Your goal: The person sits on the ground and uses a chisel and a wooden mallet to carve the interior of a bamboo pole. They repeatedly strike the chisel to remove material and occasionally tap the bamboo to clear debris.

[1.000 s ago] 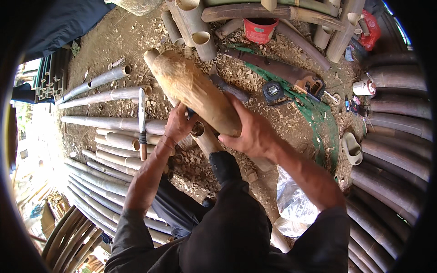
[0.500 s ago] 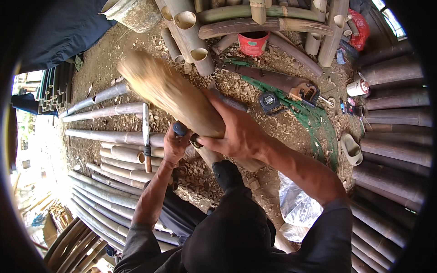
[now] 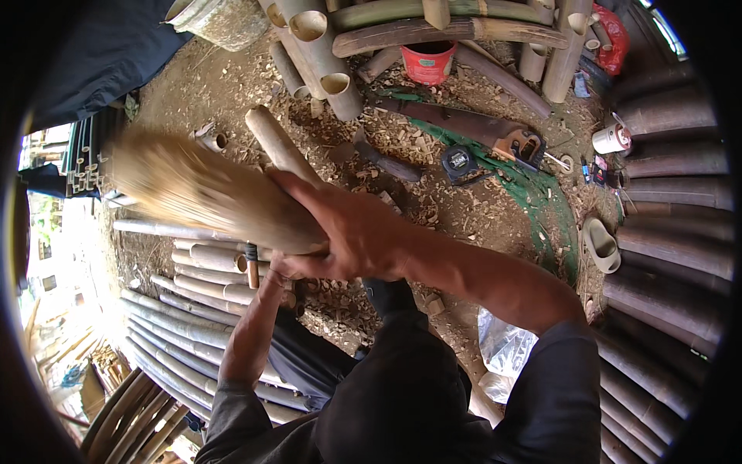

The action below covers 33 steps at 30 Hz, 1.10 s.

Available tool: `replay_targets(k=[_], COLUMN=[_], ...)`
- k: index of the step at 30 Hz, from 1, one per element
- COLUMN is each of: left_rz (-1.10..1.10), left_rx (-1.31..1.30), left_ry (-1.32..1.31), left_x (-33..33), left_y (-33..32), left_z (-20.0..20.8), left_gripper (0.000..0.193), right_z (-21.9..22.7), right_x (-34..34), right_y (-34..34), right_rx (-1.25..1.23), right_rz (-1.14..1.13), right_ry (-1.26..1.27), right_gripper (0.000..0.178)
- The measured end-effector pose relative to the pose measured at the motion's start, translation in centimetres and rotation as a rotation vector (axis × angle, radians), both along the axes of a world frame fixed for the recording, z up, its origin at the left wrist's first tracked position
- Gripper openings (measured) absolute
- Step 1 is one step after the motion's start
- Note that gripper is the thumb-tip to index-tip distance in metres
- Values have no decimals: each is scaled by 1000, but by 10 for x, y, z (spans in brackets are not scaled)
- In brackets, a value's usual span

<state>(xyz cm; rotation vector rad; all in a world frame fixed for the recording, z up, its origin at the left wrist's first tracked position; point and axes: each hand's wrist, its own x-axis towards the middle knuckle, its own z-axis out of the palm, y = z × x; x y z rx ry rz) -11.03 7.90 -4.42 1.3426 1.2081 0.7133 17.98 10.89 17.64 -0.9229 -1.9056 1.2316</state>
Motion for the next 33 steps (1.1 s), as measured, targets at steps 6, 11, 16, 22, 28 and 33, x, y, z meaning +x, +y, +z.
replay_targets(k=[6,11,16,22,28,33], left_rz=[-308,-408,-523,-81,-28,-21], left_rx=[393,231,215,244,264,283], left_ry=[350,413,454,156,306,347], left_x=[42,76,101,101,96,102], left_y=[17,11,54,46,53,47], left_z=[76,97,98,127,118,108], left_gripper=[42,29,35,39,42,43], right_z=[-41,-45,-16,-23,-42,-52], right_x=[25,36,30,63,83,91], right_y=[-15,-8,3,-37,-55,-63], right_rx=[-344,-288,-430,-473,-485,-501], right_rz=[-9,-257,-310,-364,-426,-471], right_ry=[-221,273,352,264,217,213], right_gripper=[97,94,89,91,90,87])
